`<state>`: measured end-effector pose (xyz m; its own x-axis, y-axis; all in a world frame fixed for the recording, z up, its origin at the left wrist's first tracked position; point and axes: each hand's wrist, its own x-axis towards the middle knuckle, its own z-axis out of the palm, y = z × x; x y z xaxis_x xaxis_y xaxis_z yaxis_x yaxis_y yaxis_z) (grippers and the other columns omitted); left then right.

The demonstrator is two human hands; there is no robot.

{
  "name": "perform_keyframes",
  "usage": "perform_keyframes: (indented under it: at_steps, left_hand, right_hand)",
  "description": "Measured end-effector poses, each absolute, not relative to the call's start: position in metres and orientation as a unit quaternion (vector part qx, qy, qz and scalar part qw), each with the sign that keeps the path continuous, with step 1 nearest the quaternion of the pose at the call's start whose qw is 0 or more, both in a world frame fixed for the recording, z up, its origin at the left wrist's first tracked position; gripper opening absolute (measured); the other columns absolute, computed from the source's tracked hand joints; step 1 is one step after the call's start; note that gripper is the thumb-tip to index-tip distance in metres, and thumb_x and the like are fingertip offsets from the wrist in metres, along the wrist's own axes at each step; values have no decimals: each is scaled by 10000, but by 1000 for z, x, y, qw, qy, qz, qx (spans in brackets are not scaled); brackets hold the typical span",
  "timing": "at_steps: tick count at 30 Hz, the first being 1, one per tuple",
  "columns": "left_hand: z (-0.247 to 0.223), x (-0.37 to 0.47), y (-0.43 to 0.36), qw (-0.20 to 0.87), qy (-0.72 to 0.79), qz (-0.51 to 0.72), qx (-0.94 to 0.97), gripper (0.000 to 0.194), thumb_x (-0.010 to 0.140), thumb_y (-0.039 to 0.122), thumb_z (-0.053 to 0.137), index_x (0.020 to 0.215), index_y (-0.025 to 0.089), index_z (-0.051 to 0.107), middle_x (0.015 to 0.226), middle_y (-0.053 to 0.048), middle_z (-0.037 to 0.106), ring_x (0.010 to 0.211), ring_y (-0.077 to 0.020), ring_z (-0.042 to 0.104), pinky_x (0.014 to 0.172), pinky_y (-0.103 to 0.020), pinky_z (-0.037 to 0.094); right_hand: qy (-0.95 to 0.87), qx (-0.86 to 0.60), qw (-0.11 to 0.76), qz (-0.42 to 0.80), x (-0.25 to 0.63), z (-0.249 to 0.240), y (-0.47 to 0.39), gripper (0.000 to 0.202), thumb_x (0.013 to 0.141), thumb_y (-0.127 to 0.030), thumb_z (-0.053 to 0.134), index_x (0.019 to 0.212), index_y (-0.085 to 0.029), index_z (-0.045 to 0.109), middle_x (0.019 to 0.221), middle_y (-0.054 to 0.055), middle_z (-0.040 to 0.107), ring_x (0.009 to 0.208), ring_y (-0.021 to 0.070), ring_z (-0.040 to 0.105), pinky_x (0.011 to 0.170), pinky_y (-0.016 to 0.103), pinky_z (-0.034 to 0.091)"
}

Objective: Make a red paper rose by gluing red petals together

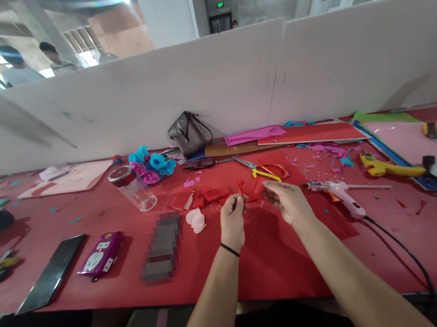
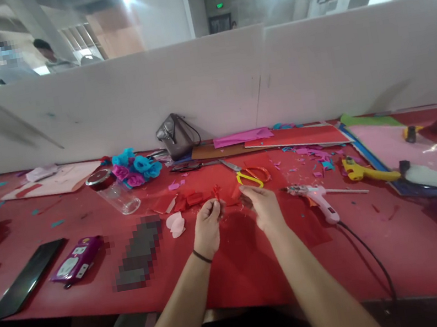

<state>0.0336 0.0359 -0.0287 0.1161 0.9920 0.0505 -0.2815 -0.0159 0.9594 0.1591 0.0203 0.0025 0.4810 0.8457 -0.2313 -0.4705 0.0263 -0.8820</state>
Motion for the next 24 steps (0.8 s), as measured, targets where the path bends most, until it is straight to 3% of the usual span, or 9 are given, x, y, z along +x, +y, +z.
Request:
perform_keyframes:
  at_steps: [5, 13, 24]
  left_hand:
    - [-24, 38, 36, 619, 385, 519, 446, 268, 724, 425, 625, 743, 170, 546, 685, 12, 549, 672, -98, 502, 706, -230, 423]
    - [-22, 44, 34, 658, 364, 514, 414, 279, 667, 403, 687, 723, 168, 548, 683, 21, 569, 655, -84, 525, 718, -222, 445]
    - [-26, 45, 37, 642, 383, 521, 411, 229, 682, 369, 665, 694, 168, 555, 675, 21, 573, 676, -91, 542, 749, -232, 450]
  right_hand:
    - [-165, -467, 701, 513, 157, 4, 15, 217, 462, -258, 815, 636, -185, 706, 597, 3, 699, 538, 129, 619, 539, 246, 492]
    - [-176, -461, 702, 513, 147, 9, 13, 194, 496, -278, 800, 643, -188, 712, 594, -12, 690, 545, 117, 615, 560, 240, 499]
    - [-166, -458, 712, 505, 145, 10, 12, 212, 494, -276, 809, 654, -179, 710, 613, -19, 676, 547, 101, 612, 568, 230, 510]
